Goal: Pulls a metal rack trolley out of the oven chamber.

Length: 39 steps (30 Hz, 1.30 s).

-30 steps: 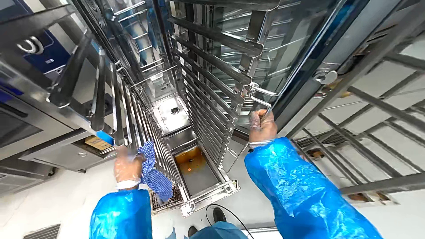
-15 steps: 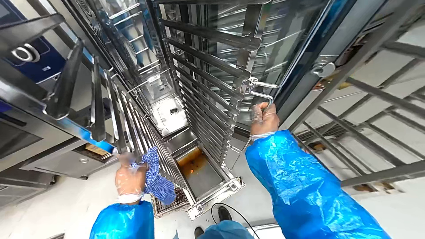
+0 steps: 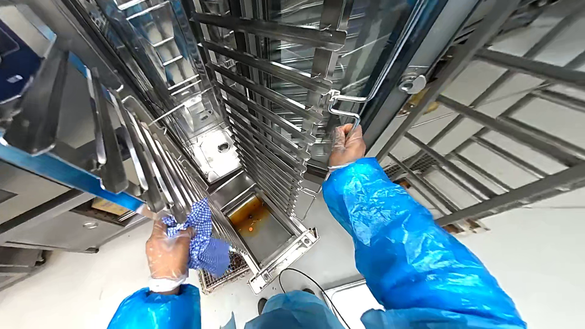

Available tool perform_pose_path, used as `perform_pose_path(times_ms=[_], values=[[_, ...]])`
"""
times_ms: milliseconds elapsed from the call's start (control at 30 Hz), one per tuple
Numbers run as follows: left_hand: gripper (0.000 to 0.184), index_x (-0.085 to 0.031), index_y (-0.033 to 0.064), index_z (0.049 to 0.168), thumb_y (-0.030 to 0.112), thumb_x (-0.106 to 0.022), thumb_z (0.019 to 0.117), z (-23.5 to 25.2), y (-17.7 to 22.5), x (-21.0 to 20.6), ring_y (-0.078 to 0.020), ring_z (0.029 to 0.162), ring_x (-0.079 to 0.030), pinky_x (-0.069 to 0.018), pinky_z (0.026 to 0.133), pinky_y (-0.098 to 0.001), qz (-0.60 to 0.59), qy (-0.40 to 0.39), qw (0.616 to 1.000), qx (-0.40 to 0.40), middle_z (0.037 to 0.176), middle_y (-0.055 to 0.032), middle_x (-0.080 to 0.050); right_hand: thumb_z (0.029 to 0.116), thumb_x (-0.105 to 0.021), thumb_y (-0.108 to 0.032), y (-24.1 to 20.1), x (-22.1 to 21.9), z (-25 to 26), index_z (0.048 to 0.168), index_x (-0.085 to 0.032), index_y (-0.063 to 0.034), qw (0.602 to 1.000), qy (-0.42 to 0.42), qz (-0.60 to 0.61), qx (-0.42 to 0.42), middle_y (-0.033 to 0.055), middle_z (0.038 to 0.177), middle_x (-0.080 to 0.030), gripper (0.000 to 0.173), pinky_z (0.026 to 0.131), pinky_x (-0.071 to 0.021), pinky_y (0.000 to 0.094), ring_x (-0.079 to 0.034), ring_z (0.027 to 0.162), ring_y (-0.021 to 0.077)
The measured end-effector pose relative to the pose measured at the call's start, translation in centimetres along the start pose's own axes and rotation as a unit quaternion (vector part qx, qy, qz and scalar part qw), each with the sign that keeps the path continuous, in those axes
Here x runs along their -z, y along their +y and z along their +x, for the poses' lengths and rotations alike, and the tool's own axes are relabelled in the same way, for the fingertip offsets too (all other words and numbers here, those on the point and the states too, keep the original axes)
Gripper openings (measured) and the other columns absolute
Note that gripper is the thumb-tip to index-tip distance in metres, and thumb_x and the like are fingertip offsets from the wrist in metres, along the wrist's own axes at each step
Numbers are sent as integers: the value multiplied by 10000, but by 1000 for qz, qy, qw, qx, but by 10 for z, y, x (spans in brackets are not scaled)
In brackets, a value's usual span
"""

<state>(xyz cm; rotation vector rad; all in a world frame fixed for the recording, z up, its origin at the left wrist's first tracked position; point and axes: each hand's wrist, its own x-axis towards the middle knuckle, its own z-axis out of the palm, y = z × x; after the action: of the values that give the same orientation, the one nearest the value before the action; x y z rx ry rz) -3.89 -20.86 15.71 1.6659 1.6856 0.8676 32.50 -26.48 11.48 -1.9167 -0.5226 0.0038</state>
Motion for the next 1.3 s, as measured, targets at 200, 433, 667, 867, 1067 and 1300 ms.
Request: perform_pose_path(times_ms=[200, 433, 667, 867, 1067, 1300], values=[[475, -603, -13, 1275, 5, -765, 829, -19, 12, -11, -348, 937, -666, -506, 820, -599, 14, 35, 999, 15, 1040, -224, -686, 1111, -428, -250, 7, 9, 11, 1294, -540, 33, 999, -37, -8, 4, 264, 1044, -672, 355, 887, -507, 535, -671, 980, 386], [439, -603, -20, 1213, -29, -743, 797, -57, 20, -25, -218, 843, -659, -544, 749, -464, -8, 64, 998, 7, 971, -146, -670, 1118, -406, -267, 14, 20, 32, 1323, -533, 24, 997, -80, -21, 8, 282, 1070, -678, 378, 899, -509, 562, -678, 1015, 422], [410, -623, -13, 1127, -45, -750, 738, -93, 19, -24, -155, 766, -663, -553, 698, -387, -18, 87, 996, 16, 874, -93, -671, 1116, -411, -240, 12, 17, 41, 1331, -526, 49, 994, -107, 0, 25, 304, 1080, -673, 378, 913, -507, 571, -675, 1029, 441], [429, -635, -15, 1112, -15, -779, 707, -116, 24, -25, -158, 775, -674, -556, 711, -391, 18, 95, 995, 16, 876, -100, -686, 1114, -412, -243, 7, 15, 44, 1342, -521, 26, 992, -121, -2, 15, 291, 1081, -670, 369, 916, -499, 560, -668, 1033, 424], [483, -632, -69, 1113, 30, -758, 657, -144, 29, -23, -100, 771, -672, -558, 719, -327, 41, 88, 995, -1, 869, -95, -690, 1115, -411, -245, 11, 13, 50, 1349, -520, 36, 993, -116, 3, 24, 304, 1093, -672, 382, 922, -501, 568, -672, 1037, 442], [420, -628, -122, 1001, 13, -781, 633, -200, 36, -19, -72, 758, -668, -560, 733, -263, 66, 67, 995, -45, 820, -121, -686, 1121, -397, -261, 9, 14, 48, 1379, -503, 36, 989, -141, 15, 30, 322, 1125, -671, 408, 944, -499, 588, -673, 1075, 462]])
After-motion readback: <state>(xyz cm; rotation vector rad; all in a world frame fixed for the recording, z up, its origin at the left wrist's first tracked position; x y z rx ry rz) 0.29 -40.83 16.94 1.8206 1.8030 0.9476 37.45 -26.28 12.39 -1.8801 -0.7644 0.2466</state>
